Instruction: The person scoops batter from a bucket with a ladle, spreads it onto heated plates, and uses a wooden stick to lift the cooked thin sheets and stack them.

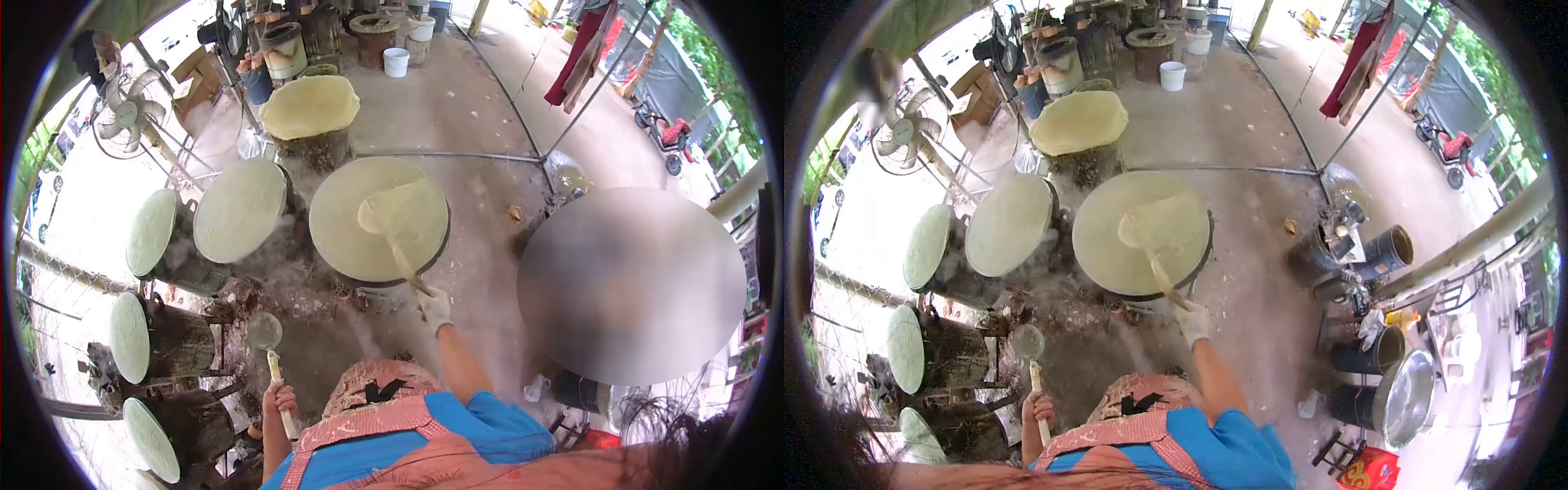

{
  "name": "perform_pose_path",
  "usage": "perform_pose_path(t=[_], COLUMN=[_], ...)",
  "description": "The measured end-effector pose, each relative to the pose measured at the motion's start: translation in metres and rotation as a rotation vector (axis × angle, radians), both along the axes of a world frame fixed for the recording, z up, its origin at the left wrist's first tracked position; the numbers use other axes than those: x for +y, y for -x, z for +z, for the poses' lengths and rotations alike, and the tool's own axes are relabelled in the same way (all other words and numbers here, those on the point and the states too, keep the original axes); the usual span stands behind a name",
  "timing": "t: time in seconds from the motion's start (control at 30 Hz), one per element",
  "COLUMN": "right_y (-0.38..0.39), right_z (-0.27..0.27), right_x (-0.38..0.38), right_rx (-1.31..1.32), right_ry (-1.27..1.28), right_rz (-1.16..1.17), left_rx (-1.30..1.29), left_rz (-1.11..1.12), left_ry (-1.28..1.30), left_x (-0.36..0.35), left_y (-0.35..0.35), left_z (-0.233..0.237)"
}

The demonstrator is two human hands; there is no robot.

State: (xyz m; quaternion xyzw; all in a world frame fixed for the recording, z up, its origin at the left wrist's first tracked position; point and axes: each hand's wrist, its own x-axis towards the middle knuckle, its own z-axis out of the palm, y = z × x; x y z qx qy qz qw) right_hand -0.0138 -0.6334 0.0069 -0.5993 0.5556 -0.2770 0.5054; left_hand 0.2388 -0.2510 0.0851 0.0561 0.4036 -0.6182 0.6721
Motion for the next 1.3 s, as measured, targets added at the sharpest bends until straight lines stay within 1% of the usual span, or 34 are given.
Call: perform_pose_path(t=[0.03, 0.1, 0.13, 0.2, 0.23, 0.27, 0.3, 0.33, 0.37, 0.4, 0.43, 0.47, 0.5, 0.53, 0.57, 0.6, 0.63, 0.67, 0.7, 0.73, 0.77, 0.8, 0.83, 0.9, 0.93, 1.0, 1.03, 1.07, 1.1, 1.13, 1.17, 1.2, 1.27, 1.3], right_y=[0.006, 0.024, 0.020, 0.015, 0.002, 0.000, -0.001, 0.000, 0.007, 0.017, 0.029, 0.034, 0.035, 0.036, 0.037, 0.038, 0.046, 0.055, 0.061, 0.064, 0.064, 0.063, 0.056, 0.045, 0.035, 0.006, 0.006, 0.011, 0.015, 0.013, 0.011, 0.001, -0.012, -0.026], right_z=[-0.003, 0.001, 0.016, 0.048, 0.055, 0.060, 0.064, 0.072, 0.085, 0.093, 0.100, 0.105, 0.095, 0.085, 0.074, 0.066, 0.066, 0.070, 0.071, 0.071, 0.070, 0.066, 0.047, 0.007, 0.020, 0.049, 0.057, 0.065, 0.072, 0.080, 0.088, 0.090, 0.086, 0.084], right_x=[-0.014, -0.064, -0.083, -0.114, -0.114, -0.112, -0.106, -0.097, -0.091, -0.087, -0.086, -0.088, -0.083, -0.075, -0.064, -0.053, -0.050, -0.048, -0.043, -0.033, -0.017, -0.007, 0.003, 0.033, 0.048, 0.064, 0.073, 0.078, 0.080, 0.085, 0.094, 0.098, 0.100, 0.099], right_rx=[-0.015, -0.288, -0.313, 0.542, 0.632, 0.624, 0.679, 0.734, 0.717, 0.715, 0.699, 0.685, 0.739, 0.748, 0.795, 0.834, 0.848, 0.846, 0.702, 0.550, 0.659, 0.778, 0.762, 0.766, 0.781, 0.569, 0.591, 0.530, 0.476, 0.526, 0.592, 0.605, 0.651, 0.587], right_ry=[0.013, -0.074, -0.055, 0.572, 0.613, 0.608, 0.674, 0.739, 0.757, 0.753, 0.738, 0.732, 0.694, 0.700, 0.722, 0.750, 0.731, 0.719, 0.775, 0.809, 0.698, 0.594, 0.615, 0.571, 0.567, 0.550, 0.539, 0.645, 0.753, 0.779, 0.788, 0.852, 0.946, 0.929], right_rz=[0.003, -0.121, -0.122, -0.035, 0.066, 0.070, 0.246, 0.435, 0.451, 0.486, 0.391, 0.287, 0.179, 0.198, 0.275, 0.360, 0.317, 0.291, 0.166, 0.041, 0.047, 0.045, 0.090, 0.211, 0.228, 0.167, 0.165, 0.171, 0.174, 0.269, 0.367, 0.346, 0.341, 0.305], left_rx=[-0.012, -0.034, -0.058, -0.046, -0.053, -0.018, 0.020, -0.024, -0.063, -0.159, -0.321, -0.318, -0.566, -0.690, -0.810, -0.835, -0.771, -0.748, -0.988, -1.070, -0.955, -0.936, -1.053, -1.272, -1.249, -1.057, -0.854, -0.850, -0.893, -0.884, -0.782, -0.619, -0.504, -0.497], left_rz=[-0.008, -0.021, -0.026, -0.041, -0.040, -0.085, -0.126, -0.156, -0.178, -0.151, -0.246, -0.236, -0.269, -0.288, -0.305, -0.321, -0.437, -0.498, -0.531, -0.527, -0.472, -0.448, -0.450, -0.492, -0.492, -0.641, -0.492, -0.549, -0.459, -0.536, -0.577, -0.603, -0.515, -0.493], left_ry=[0.034, 0.102, 0.121, 0.019, 0.019, 0.022, 0.018, 0.049, 0.082, 0.018, -0.011, -0.019, -0.120, -0.099, -0.083, -0.135, -0.049, -0.053, -0.218, -0.361, -0.114, -0.227, -0.363, -0.474, -0.480, -0.268, -0.031, -0.133, 0.012, 0.038, -0.039, -0.112, -0.019, -0.003], left_x=[-0.002, -0.005, -0.010, -0.022, -0.032, -0.043, -0.051, -0.061, -0.072, -0.087, -0.099, -0.121, -0.143, -0.165, -0.187, -0.208, -0.226, -0.244, -0.258, -0.271, -0.277, -0.290, -0.299, -0.307, -0.302, -0.300, -0.276, -0.247, -0.208, -0.187, -0.176, -0.171, -0.164, -0.161], left_y=[-0.001, -0.007, -0.009, -0.008, -0.009, -0.012, -0.018, -0.025, -0.031, -0.030, -0.042, -0.042, -0.042, -0.040, -0.035, -0.029, -0.029, -0.022, -0.008, 0.007, 0.005, 0.021, 0.038, 0.065, 0.067, 0.060, 0.042, 0.030, 0.025, 0.017, 0.012, 0.005, -0.001, -0.006], left_z=[0.002, 0.001, 0.006, 0.013, 0.014, 0.015, 0.017, 0.008, -0.002, 0.007, -0.011, 0.003, 0.005, 0.012, 0.020, 0.028, 0.029, 0.040, 0.047, 0.061, 0.018, 0.011, 0.016, 0.041, 0.032, -0.003, -0.024, -0.009, 0.049, 0.055, 0.056, 0.058, 0.052, 0.049])
